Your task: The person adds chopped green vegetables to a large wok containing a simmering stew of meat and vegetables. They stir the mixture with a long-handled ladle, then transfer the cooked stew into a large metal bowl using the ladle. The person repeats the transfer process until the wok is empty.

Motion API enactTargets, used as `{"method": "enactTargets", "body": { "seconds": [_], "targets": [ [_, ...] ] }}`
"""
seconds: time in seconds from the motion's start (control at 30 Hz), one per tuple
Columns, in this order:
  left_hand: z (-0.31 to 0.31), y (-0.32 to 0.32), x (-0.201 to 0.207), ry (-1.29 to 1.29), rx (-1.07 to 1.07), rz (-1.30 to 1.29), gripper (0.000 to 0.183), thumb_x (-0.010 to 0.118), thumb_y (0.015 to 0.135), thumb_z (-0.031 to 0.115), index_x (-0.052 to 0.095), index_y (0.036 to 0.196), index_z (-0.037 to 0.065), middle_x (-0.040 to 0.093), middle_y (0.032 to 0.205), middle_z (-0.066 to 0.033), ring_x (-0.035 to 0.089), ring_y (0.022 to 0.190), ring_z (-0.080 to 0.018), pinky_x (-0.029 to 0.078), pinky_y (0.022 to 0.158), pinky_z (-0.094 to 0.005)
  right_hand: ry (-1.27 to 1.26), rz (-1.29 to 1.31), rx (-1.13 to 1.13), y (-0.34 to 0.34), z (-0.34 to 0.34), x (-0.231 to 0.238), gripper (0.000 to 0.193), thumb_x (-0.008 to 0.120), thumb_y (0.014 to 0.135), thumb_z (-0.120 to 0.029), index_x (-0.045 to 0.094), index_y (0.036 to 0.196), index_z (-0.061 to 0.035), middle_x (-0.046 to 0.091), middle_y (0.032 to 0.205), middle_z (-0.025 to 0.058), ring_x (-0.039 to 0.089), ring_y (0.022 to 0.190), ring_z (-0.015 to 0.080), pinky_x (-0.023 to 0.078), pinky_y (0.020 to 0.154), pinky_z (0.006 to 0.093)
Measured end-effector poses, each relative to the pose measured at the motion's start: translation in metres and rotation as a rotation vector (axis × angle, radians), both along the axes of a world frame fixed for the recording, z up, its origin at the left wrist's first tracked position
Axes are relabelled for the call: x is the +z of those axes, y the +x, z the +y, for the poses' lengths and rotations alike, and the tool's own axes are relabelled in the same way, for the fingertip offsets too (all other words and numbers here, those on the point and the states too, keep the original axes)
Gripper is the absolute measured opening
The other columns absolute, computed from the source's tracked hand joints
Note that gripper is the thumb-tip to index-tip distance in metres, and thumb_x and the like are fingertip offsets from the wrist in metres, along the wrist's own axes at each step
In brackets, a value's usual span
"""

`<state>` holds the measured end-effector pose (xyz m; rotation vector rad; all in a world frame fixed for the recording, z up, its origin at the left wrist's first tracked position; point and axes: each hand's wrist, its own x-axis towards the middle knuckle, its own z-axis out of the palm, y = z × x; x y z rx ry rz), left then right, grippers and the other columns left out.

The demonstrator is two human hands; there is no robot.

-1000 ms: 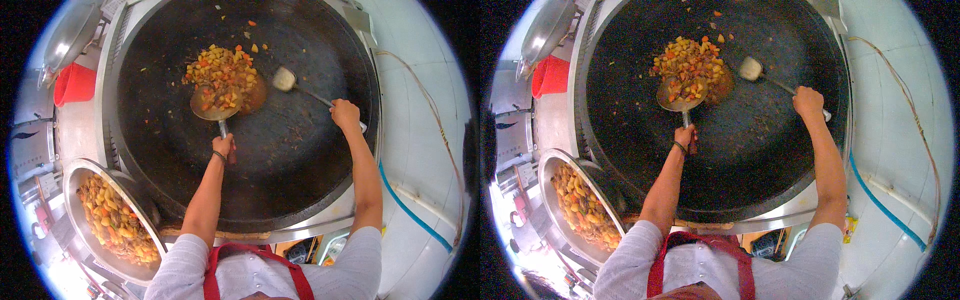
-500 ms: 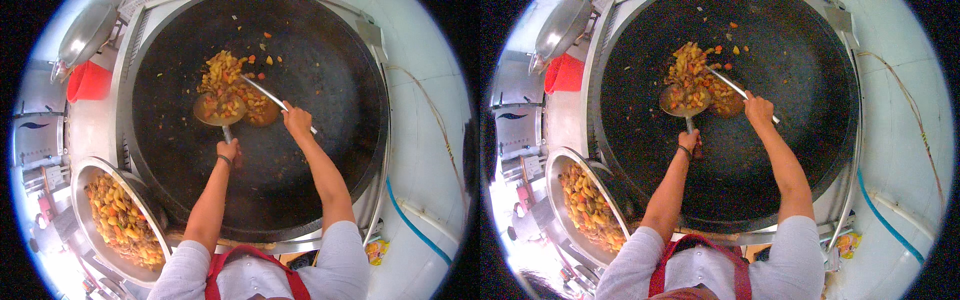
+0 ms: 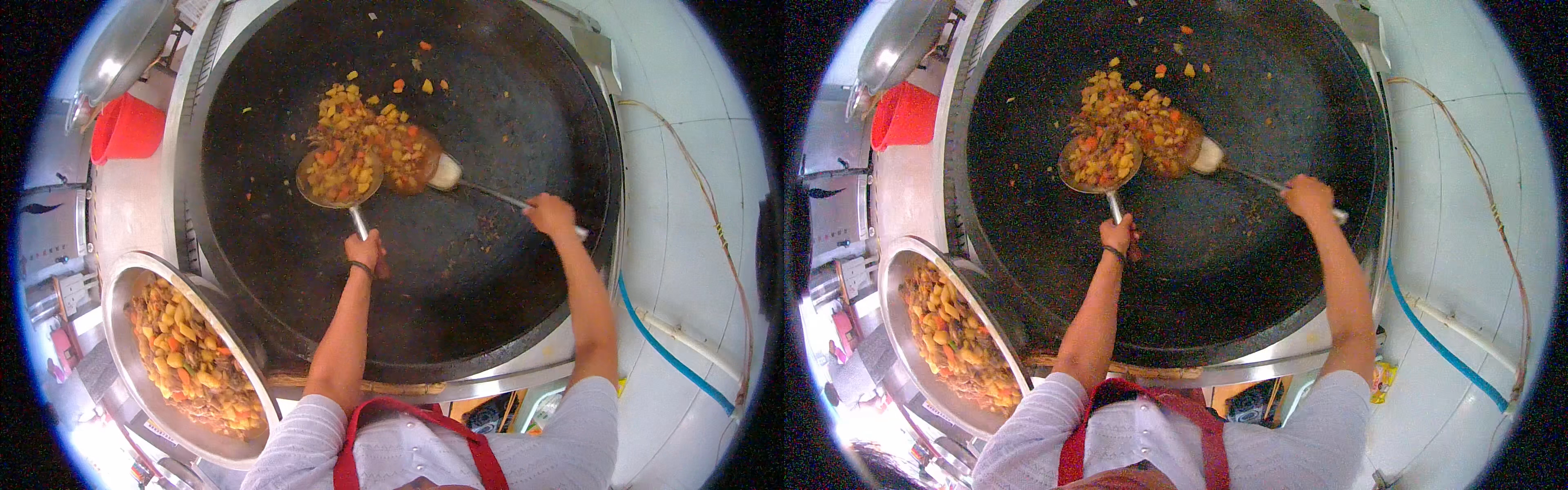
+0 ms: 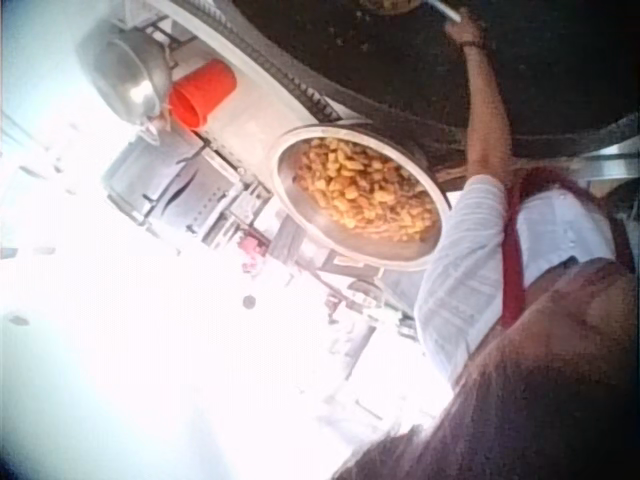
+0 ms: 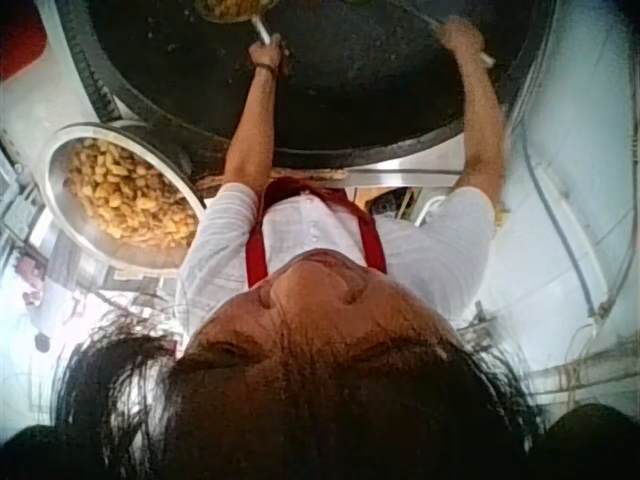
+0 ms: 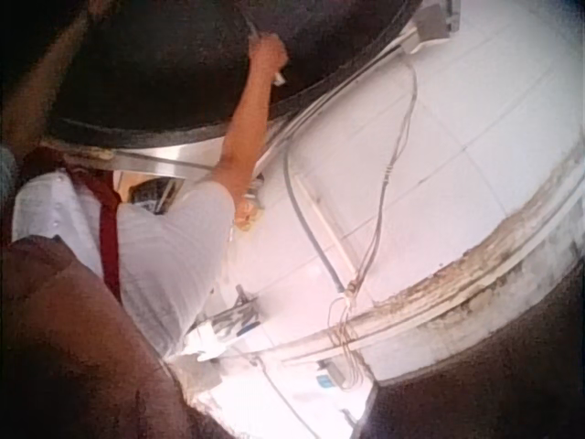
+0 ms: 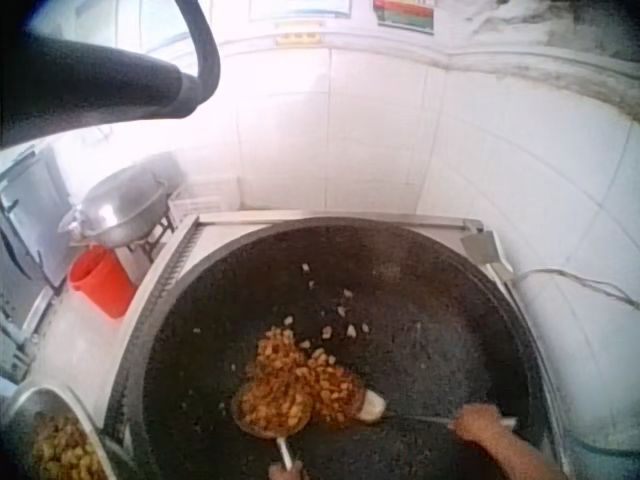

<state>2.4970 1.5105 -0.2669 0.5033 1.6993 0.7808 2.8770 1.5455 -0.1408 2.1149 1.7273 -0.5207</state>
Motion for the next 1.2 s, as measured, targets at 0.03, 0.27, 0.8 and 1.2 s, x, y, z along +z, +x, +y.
{"method": "enactTargets", "body": {
  "seconds": [0.03, 0.27, 0.8, 1.2],
  "targets": [
    [-0.004, 0.003, 0.005, -0.01, 0.001, 0.024, 0.02, 0.062, 0.078, 0.016, 0.054, 0.072, -0.001, 0.056, 0.057, -0.007, 0.056, 0.044, -0.0167, 0.044, 0.04, -0.0299, 0.02, 0.056, -0.034, -0.012, 0.0, -0.026, 0.032, 0.061, 0.079, -0.037, 0.064, 0.106, -0.0209, 0.066, 0.094, 0.0103, 0.063, 0.088, 0.0295, 0.049, 0.077, 0.0418],
    [-0.026, 0.019, 0.018, -0.057, -0.059, 0.178, 0.025, 0.062, 0.075, 0.018, 0.053, 0.068, -0.004, 0.055, 0.053, -0.0096, 0.058, 0.045, -0.0183, 0.044, 0.041, -0.0326, 0.362, 0.325, -0.213, -0.109, 0.018, -0.109, 0.032, 0.058, 0.081, -0.036, 0.063, 0.109, -0.0209, 0.065, 0.092, 0.0151, 0.062, 0.083, 0.0335, 0.049, 0.071, 0.0455],
    [0.018, -0.001, -0.001, 0.114, -0.017, -0.054, 0.022, 0.06, 0.079, 0.016, 0.052, 0.066, 0.001, 0.056, 0.057, -0.0063, 0.054, 0.042, -0.0163, 0.042, 0.038, -0.0297, 0.12, -0.051, 0.066, -0.021, -0.019, 0.053, 0.029, 0.058, 0.083, -0.034, 0.063, 0.11, -0.0241, 0.066, 0.087, 0.0115, 0.063, 0.079, 0.0308, 0.05, 0.068, 0.0413],
    [-0.032, 0.009, 0.033, 0.059, 0.069, 0.075, 0.019, 0.057, 0.077, 0.014, 0.05, 0.071, -0.002, 0.054, 0.055, -0.0081, 0.053, 0.041, -0.0168, 0.042, 0.039, -0.0303, 0.244, 0.461, -0.277, -0.143, 0.043, -0.11, 0.033, 0.06, 0.081, -0.038, 0.063, 0.11, -0.0237, 0.064, 0.097, 0.0125, 0.061, 0.091, 0.0325, 0.048, 0.078, 0.042]
  ]
}}
